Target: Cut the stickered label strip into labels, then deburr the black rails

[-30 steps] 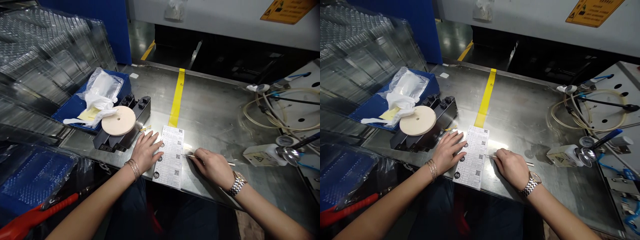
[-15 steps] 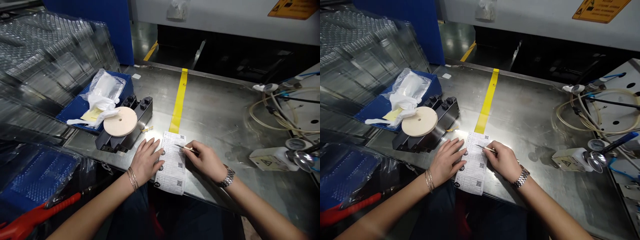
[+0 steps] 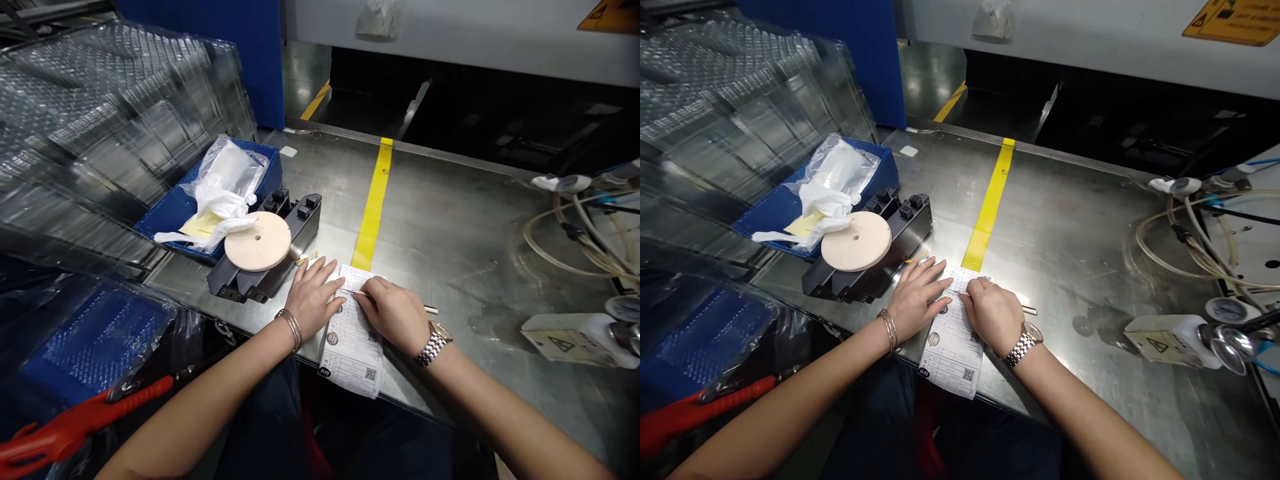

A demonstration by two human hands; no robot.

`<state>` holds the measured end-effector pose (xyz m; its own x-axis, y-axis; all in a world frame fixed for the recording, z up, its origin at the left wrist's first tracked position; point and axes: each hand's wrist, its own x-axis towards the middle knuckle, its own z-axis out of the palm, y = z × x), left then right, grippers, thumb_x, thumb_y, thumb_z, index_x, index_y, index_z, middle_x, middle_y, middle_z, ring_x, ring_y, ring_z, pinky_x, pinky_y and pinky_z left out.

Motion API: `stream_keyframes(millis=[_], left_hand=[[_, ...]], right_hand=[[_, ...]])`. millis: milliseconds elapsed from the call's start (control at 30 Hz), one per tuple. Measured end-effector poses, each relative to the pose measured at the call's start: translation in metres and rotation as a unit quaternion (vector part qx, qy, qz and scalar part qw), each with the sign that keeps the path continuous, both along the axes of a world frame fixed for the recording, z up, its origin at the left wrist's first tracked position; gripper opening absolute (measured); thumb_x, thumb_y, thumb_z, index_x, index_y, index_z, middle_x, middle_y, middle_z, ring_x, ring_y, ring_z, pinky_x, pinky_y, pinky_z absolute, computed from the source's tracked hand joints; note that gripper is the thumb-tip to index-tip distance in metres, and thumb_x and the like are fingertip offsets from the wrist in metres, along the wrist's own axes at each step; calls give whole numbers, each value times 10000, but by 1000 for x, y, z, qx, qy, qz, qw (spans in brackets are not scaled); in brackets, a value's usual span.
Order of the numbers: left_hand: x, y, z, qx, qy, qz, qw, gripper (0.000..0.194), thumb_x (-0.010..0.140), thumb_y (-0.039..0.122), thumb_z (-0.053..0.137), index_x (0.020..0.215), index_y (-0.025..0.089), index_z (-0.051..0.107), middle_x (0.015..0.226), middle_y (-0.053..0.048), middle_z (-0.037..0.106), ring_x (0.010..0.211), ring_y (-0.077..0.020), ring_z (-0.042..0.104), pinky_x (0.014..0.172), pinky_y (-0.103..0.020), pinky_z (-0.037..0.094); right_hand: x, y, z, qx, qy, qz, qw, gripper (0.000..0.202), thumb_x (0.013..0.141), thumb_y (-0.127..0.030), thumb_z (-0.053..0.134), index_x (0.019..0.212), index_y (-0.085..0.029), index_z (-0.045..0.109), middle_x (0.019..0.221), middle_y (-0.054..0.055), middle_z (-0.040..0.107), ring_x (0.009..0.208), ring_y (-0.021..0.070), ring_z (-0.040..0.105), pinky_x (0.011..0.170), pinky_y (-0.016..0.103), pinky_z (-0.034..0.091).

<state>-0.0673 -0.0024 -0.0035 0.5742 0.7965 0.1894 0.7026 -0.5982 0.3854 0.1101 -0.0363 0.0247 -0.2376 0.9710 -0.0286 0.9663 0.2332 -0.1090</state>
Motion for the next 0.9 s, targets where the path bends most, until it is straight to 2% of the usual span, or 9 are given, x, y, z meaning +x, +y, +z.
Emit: stream_keyframes(millis=[533,900], left_hand=[[-1,1,-3,9,-4,-1,1000,309,831,357,554,1094,218,635,1324,-77,513,1272,-279,388,1086,-510,250],[-1,1,-1,11,-2,-6,1000,305,835,349,548,1084,201,642,1317,-84,519,1266,-286,398,1079,-509,266]], right_hand=[[3,2,3,-3,-33,18,999,224,914,-312,436,783,-178,558,778,36,646,634,148,582,521,274,274],[47,-16,0,10,-13,18,1000,305,923,-360,378,719,-184,521,679,14,595,552,128,543,499,259,275]])
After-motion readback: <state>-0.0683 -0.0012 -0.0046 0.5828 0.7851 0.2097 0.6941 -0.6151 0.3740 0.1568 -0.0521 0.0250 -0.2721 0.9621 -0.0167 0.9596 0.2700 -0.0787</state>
